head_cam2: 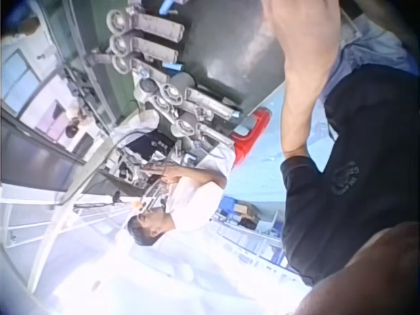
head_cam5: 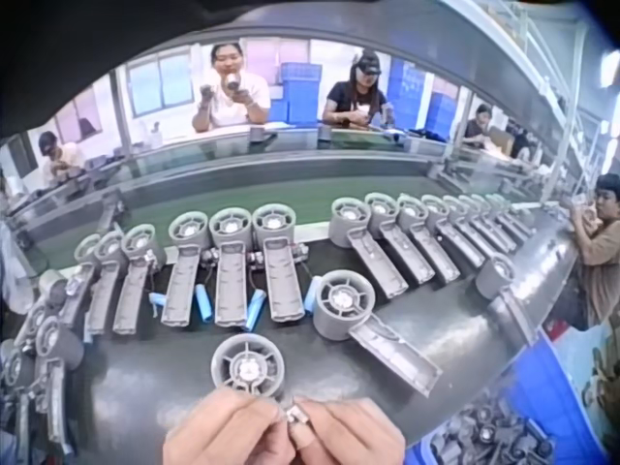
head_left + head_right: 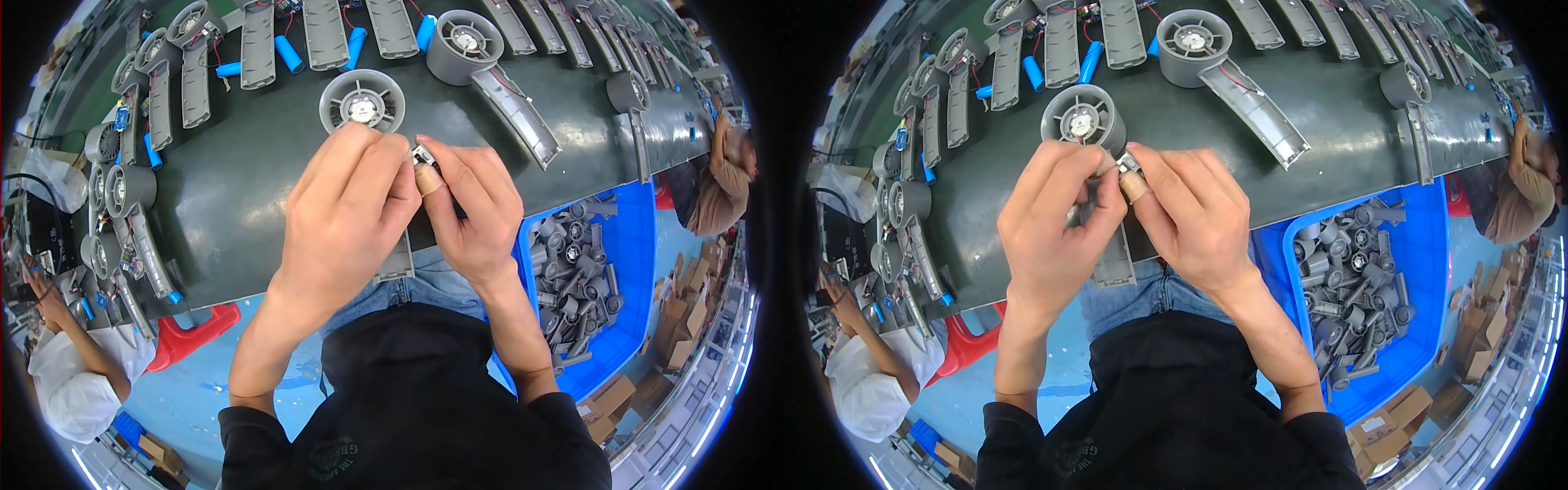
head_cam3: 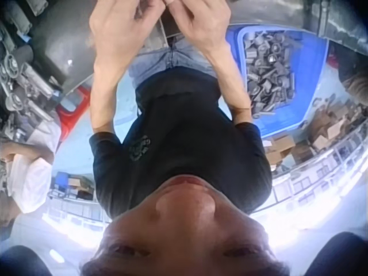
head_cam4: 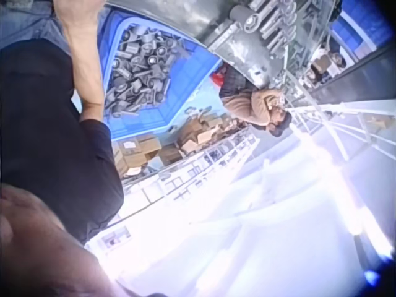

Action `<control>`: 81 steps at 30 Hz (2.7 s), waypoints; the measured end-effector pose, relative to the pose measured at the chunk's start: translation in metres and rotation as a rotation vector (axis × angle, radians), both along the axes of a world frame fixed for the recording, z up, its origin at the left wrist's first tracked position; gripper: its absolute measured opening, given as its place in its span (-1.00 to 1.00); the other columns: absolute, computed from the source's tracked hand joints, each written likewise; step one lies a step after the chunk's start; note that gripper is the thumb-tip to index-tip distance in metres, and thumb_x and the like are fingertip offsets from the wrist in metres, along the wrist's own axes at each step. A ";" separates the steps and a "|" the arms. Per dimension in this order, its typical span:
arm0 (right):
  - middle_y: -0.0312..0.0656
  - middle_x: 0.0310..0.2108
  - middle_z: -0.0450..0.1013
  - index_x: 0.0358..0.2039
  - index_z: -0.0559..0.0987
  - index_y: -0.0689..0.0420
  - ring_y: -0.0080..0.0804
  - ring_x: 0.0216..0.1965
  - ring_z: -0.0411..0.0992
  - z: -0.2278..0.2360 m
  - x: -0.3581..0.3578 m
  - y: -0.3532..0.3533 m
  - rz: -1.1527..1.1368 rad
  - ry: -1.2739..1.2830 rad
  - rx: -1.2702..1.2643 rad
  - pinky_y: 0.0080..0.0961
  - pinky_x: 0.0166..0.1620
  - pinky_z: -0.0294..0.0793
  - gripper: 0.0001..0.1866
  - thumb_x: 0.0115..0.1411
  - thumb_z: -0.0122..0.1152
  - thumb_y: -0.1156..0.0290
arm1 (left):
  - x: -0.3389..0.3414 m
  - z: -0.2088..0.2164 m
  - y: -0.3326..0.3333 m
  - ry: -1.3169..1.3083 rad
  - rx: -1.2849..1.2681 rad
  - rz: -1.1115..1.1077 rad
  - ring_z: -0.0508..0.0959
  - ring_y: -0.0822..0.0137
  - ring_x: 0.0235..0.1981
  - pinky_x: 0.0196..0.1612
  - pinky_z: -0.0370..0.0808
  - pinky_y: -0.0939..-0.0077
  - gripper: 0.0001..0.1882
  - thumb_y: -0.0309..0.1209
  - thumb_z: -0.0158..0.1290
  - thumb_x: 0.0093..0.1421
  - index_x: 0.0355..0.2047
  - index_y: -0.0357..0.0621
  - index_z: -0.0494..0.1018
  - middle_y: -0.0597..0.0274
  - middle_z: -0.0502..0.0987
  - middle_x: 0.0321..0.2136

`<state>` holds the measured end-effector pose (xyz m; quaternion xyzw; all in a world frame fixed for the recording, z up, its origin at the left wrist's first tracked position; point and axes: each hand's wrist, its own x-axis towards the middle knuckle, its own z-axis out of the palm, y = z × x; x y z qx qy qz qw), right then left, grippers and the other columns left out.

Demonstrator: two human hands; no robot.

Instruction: Assembling small cylindrical electronic components into circular metal housings on a production line.

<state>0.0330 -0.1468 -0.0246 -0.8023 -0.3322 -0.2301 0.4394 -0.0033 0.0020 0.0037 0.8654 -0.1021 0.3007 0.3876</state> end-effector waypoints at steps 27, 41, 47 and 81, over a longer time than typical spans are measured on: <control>-0.10 -0.38 0.57 -0.22 0.64 0.35 -0.24 -0.41 0.50 -0.002 0.003 -0.001 0.014 -0.078 0.017 -0.42 -0.30 0.49 -0.74 0.02 0.34 0.68 | -0.003 0.005 0.006 0.099 -0.022 -0.079 0.57 0.38 -0.46 -0.40 0.52 0.58 -0.80 -0.73 0.20 0.03 -0.30 -0.37 0.54 0.16 0.54 -0.39; -0.17 -0.40 0.54 -0.23 0.64 0.33 -0.27 -0.42 0.49 -0.006 0.006 -0.002 0.031 -0.143 0.003 -0.42 -0.35 0.49 -0.69 -0.05 0.41 0.59 | -0.001 0.008 0.009 0.044 0.060 -0.072 0.57 0.27 -0.45 -0.36 0.51 0.52 -0.78 -0.74 0.21 -0.02 -0.31 -0.35 0.55 0.12 0.56 -0.41; -0.17 -0.40 0.54 -0.22 0.64 0.32 -0.25 -0.41 0.50 -0.008 0.004 0.001 -0.008 -0.133 0.037 -0.42 -0.35 0.49 -0.69 -0.04 0.40 0.59 | 0.000 0.004 0.009 -0.051 0.091 -0.084 0.50 0.19 -0.52 -0.46 0.47 0.40 -0.74 -0.69 0.25 -0.07 -0.32 -0.29 0.53 0.17 0.46 -0.45; -0.08 -0.34 0.59 -0.23 0.64 0.34 -0.23 -0.42 0.52 -0.006 0.006 -0.004 0.038 -0.133 0.058 -0.44 -0.34 0.51 -0.72 -0.02 0.37 0.66 | -0.002 0.012 0.008 0.107 -0.004 -0.108 0.55 0.40 -0.46 -0.35 0.49 0.60 -0.82 -0.73 0.18 0.01 -0.32 -0.38 0.55 0.16 0.57 -0.42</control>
